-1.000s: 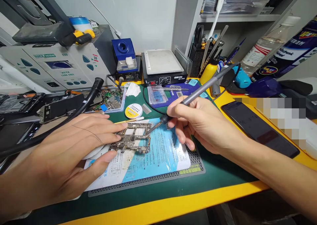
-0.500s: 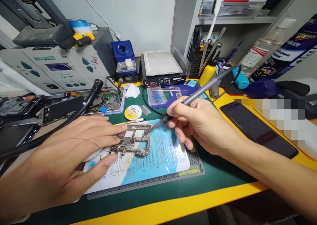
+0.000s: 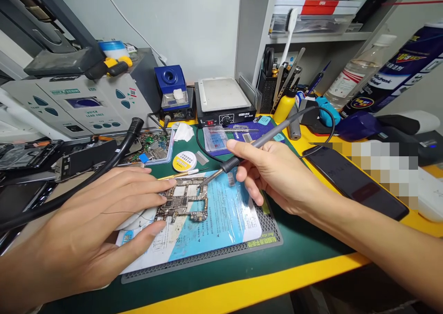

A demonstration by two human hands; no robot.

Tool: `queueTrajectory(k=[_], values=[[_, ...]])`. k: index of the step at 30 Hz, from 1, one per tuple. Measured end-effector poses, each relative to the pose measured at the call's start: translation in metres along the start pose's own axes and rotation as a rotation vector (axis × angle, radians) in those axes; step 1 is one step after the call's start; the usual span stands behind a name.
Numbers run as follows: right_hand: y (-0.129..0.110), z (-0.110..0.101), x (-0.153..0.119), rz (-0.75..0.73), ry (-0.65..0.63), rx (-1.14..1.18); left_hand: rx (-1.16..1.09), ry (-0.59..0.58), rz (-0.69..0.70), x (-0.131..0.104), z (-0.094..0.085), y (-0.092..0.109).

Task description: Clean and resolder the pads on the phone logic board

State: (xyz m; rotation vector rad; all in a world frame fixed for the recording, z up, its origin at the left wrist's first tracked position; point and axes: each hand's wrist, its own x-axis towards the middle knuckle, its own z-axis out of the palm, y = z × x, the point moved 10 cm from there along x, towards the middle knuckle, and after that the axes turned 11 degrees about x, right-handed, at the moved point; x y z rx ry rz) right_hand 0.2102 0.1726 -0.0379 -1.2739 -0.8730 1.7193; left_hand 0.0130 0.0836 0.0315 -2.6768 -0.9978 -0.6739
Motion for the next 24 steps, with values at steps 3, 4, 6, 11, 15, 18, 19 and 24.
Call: queueTrajectory(k=[3, 4, 6, 11, 15, 18, 19, 24], values=[[0.0003, 0.0001, 0.0009, 0.003, -0.001, -0.006, 0.007, -0.001, 0.001, -0.0016, -0.0007, 0.0002], [0.0005, -0.0003, 0.0014, 0.003, 0.000, -0.009, 0.016, -0.003, 0.004, -0.0020, -0.0005, 0.0005], [0.0016, -0.0008, 0.0021, 0.008, 0.000, -0.015, 0.034, -0.011, 0.009, -0.0023, 0.0006, 0.0009], [0.0004, 0.0005, 0.0005, -0.007, -0.019, 0.014, 0.049, -0.031, 0.002, -0.0016, 0.0039, 0.0001], [-0.0058, 0.0020, -0.0013, -0.060, -0.036, 0.081, 0.047, -0.031, 0.001, -0.0023, 0.0039, 0.0010], [-0.0063, 0.0041, -0.0006, -0.065, -0.057, 0.103, 0.042, -0.017, -0.006, -0.0028, 0.0025, 0.0017], [-0.0057, 0.0047, -0.0002, -0.059, -0.062, 0.104, 0.041, -0.014, -0.009, -0.0030, 0.0024, 0.0019], [-0.0053, 0.0083, -0.0003, -0.041, -0.103, 0.093, 0.025, -0.018, -0.042, -0.0049, 0.0045, -0.0003]])
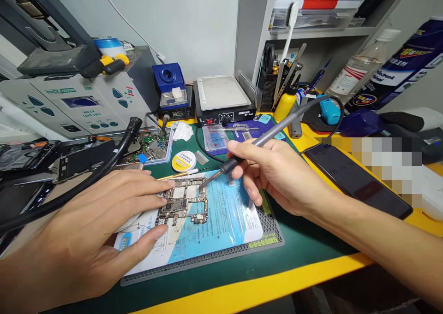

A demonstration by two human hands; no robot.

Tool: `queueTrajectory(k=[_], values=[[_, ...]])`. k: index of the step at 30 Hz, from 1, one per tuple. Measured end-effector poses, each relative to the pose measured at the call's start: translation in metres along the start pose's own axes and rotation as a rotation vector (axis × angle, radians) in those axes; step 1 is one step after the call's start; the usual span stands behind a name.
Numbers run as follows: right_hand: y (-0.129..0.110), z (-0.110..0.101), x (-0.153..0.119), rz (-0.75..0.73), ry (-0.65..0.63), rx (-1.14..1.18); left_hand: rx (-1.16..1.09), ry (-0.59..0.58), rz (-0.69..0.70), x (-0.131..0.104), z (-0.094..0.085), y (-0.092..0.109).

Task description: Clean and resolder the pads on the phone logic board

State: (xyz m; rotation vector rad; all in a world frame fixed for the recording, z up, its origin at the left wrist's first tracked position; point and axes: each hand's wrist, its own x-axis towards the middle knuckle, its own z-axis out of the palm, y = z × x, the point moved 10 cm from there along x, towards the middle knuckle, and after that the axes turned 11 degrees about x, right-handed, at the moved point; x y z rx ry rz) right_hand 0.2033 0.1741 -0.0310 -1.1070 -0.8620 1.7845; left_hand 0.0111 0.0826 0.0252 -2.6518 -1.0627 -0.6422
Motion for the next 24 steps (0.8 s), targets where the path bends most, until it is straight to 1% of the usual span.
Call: queueTrajectory(k=[3, 6, 13, 20, 24], values=[[-0.0036, 0.0005, -0.0007, -0.026, -0.022, 0.016, 0.007, -0.002, 0.000, -0.0009, 0.0013, 0.0000], [-0.0016, 0.0004, -0.0013, -0.012, -0.033, -0.004, 0.006, -0.004, -0.002, -0.0006, 0.0022, -0.0002], [-0.0009, -0.0027, -0.0022, -0.049, 0.032, -0.056, 0.003, 0.003, -0.021, -0.0003, 0.0013, -0.0009], [0.0021, -0.0017, -0.0003, 0.012, 0.024, -0.059, 0.001, 0.007, -0.016, -0.0005, 0.0000, -0.0006], [0.0023, -0.0039, 0.0012, 0.017, 0.011, -0.041, 0.001, -0.004, -0.018, -0.0005, 0.0016, -0.0006]])
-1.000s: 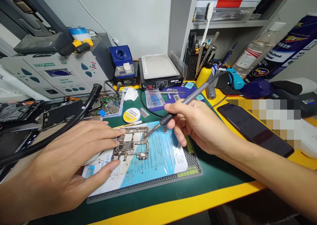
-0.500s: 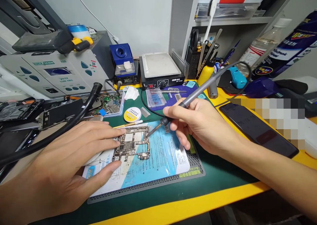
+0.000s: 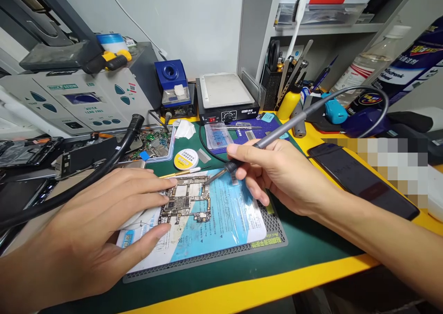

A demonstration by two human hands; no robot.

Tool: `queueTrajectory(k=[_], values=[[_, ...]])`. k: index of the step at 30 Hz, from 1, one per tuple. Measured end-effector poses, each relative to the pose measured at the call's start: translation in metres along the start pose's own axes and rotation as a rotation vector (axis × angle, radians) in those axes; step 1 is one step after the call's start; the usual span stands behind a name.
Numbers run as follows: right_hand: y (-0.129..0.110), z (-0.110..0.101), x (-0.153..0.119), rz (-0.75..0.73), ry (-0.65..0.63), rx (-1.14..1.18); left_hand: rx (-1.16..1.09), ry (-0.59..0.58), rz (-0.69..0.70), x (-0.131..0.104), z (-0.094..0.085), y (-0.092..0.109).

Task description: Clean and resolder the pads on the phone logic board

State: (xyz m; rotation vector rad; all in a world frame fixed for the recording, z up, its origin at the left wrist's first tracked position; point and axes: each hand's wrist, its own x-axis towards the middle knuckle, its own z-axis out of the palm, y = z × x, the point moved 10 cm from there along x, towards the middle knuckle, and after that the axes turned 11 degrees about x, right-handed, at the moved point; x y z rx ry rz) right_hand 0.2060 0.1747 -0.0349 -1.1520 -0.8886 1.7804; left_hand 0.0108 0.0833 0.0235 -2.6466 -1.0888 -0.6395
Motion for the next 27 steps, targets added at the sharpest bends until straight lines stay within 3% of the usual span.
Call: queueTrajectory(k=[27], values=[[0.0013, 0.0039, -0.0046, 0.030, 0.012, -0.097, -0.002, -0.037, -0.025, -0.0010, 0.0013, -0.0022]])
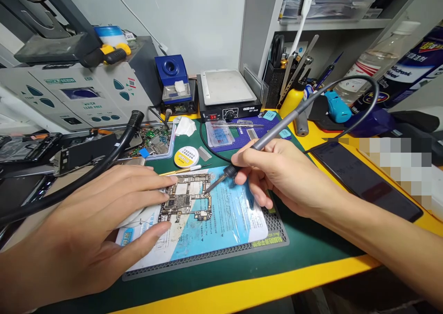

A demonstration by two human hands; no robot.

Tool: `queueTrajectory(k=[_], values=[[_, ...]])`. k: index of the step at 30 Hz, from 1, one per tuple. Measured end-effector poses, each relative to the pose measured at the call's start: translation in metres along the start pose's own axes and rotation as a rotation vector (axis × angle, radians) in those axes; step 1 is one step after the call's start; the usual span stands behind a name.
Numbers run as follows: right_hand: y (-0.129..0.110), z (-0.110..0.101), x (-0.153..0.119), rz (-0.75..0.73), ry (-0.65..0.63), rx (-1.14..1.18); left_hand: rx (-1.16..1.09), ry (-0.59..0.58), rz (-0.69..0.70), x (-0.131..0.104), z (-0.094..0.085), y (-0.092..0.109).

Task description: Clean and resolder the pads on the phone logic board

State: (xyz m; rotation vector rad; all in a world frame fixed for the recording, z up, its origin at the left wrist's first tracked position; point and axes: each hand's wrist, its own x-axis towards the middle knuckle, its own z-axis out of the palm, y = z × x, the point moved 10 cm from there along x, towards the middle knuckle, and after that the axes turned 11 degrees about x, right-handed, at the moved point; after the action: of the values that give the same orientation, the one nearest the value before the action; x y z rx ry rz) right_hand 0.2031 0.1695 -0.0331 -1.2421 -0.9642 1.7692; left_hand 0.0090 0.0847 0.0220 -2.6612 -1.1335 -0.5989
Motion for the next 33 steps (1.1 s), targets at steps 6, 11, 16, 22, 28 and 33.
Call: queueTrajectory(k=[6, 11, 16, 22, 28, 33], values=[[0.0013, 0.0003, 0.0000, 0.004, -0.003, -0.004, -0.009, -0.003, -0.010, 0.0006, 0.0006, -0.0008], [0.0011, 0.0001, 0.0012, -0.003, -0.003, -0.001, -0.012, 0.000, -0.010, -0.0002, 0.0001, -0.0011], [0.0004, 0.0006, 0.0011, -0.006, -0.005, -0.003, -0.010, 0.001, -0.009, -0.0012, -0.0003, -0.0010], [0.0000, 0.0011, 0.0002, -0.003, -0.007, -0.003, -0.004, -0.001, -0.004, -0.0003, 0.0004, -0.0009], [0.0012, -0.0002, 0.0013, -0.005, -0.002, 0.003, -0.013, 0.005, -0.004, -0.0010, -0.0005, -0.0004], [0.0017, 0.0007, 0.0002, -0.007, -0.007, -0.001, -0.015, 0.010, 0.007, 0.0017, 0.0007, 0.0003]])
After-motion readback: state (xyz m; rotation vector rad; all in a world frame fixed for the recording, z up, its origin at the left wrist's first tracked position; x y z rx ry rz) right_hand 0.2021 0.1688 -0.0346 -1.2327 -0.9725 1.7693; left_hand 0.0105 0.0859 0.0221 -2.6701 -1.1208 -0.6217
